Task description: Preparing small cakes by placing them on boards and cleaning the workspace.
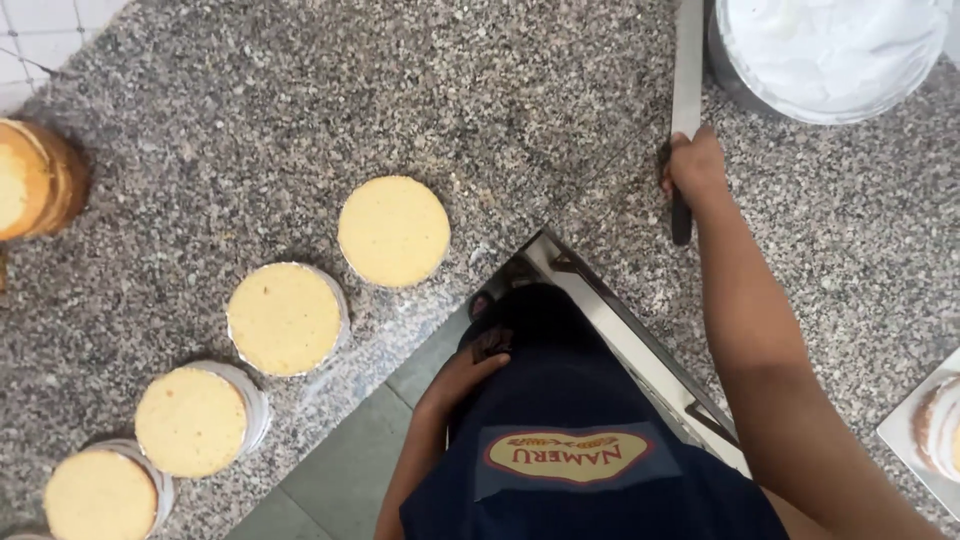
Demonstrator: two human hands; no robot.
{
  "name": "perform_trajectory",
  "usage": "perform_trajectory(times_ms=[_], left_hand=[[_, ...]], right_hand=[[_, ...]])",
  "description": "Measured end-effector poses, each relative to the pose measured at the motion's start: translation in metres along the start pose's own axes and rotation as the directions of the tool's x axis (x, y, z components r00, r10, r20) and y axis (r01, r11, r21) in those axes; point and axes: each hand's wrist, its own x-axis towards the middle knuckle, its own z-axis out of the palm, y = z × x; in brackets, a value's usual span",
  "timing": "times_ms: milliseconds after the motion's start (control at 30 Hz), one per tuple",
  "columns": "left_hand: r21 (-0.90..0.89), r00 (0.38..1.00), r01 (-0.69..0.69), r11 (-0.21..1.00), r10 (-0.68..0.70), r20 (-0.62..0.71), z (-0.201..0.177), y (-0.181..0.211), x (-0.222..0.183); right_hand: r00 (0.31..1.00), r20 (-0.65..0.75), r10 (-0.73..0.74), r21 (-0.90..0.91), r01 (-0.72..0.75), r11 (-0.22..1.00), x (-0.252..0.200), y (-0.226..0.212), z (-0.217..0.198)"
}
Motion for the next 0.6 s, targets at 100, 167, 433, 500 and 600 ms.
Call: perform_trajectory(times_ms=[100,167,433,500,600], left_hand=[[-0.063,0.998,-0.059,0.996,0.059,-0.007,-0.006,-0.008,0.006],[-0.066,0.999,-0.038,0.997,0.036,-0.032,-0.007,-0.006,0.001],[-0.11,0.997,0.045,0.993,-0.051,-0.052,-0.015,-0.003,0.025],[-0.07,0.998,0.037,0.997,-0.04,-0.048,-0.016,0.002,0.031],[-0.089,0.996,0.036,0.995,-0.042,-0.076,-0.016,0.0,0.04]], right_hand=[[0.993,-0.021,-0.114,-0.213,0.107,0.971,0.04,0.01,0.016],[0.972,0.021,-0.233,-0.329,0.226,0.917,0.035,0.026,0.04],[0.869,0.461,-0.18,-0.532,0.433,0.728,-0.093,-0.034,0.107],[0.784,0.545,-0.298,-0.455,0.575,0.68,-0.113,-0.033,0.116],[0.775,0.608,-0.173,-0.495,0.54,0.681,-0.13,-0.055,0.098]])
